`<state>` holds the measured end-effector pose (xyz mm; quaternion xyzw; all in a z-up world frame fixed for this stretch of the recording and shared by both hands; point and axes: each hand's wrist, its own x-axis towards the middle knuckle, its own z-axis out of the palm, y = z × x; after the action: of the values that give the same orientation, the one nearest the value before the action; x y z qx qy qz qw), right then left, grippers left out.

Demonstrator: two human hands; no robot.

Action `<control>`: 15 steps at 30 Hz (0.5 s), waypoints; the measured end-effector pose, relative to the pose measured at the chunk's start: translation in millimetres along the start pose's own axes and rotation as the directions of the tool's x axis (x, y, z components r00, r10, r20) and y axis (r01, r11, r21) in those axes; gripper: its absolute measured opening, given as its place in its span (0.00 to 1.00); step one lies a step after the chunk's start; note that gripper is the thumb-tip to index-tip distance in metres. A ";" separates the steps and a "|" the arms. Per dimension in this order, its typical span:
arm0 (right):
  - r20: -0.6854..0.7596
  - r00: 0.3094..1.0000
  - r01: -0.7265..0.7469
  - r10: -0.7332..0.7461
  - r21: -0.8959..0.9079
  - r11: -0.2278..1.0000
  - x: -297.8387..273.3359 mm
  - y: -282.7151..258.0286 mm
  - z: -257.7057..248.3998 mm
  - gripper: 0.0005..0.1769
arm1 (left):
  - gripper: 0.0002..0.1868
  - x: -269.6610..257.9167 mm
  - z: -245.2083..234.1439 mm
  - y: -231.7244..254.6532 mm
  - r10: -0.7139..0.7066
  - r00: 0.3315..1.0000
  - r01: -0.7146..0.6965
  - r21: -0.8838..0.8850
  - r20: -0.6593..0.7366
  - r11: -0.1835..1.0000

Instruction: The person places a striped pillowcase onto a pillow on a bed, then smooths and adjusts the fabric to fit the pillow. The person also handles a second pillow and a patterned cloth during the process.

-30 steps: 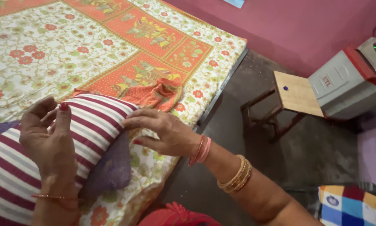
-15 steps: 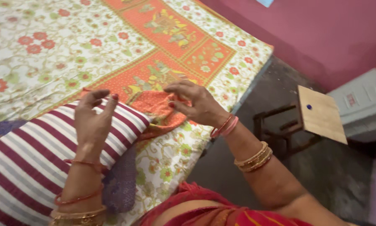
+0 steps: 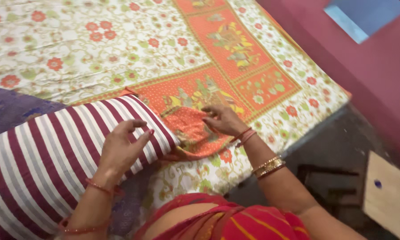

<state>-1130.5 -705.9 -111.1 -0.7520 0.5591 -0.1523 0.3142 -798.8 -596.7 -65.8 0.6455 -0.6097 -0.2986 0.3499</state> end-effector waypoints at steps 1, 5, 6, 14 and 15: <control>0.036 0.999 -0.027 0.026 0.023 0.999 7.7 10.3 6.9 0.26 | 0.24 -2.4 2.3 0.1 0.012 1.000 -0.011 0.007 -0.018 1.000; 0.175 0.984 0.039 -0.020 -0.102 0.994 32.3 61.9 32.5 0.28 | 0.25 -9.9 16.2 1.2 -0.252 0.965 0.247 0.070 0.067 0.966; 0.202 0.979 0.007 0.002 -0.046 0.999 37.1 75.1 42.3 0.30 | 0.25 -9.7 18.9 3.0 -0.201 0.978 0.197 0.080 0.051 0.977; 0.069 0.980 -0.179 0.188 -0.119 0.977 82.5 151.1 89.2 0.37 | 0.23 -10.2 20.6 17.0 -0.127 0.992 0.128 0.158 -0.021 0.979; -0.017 0.981 -0.193 0.193 -0.132 0.972 83.4 155.4 90.1 0.37 | 0.24 -10.8 19.6 17.8 -0.199 0.980 0.198 0.155 -0.012 0.968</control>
<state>-1166.6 -784.4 -289.3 -0.7131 0.6389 -0.0850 0.2758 -825.8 -587.9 -63.1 0.7281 -0.5639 -0.2849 0.2658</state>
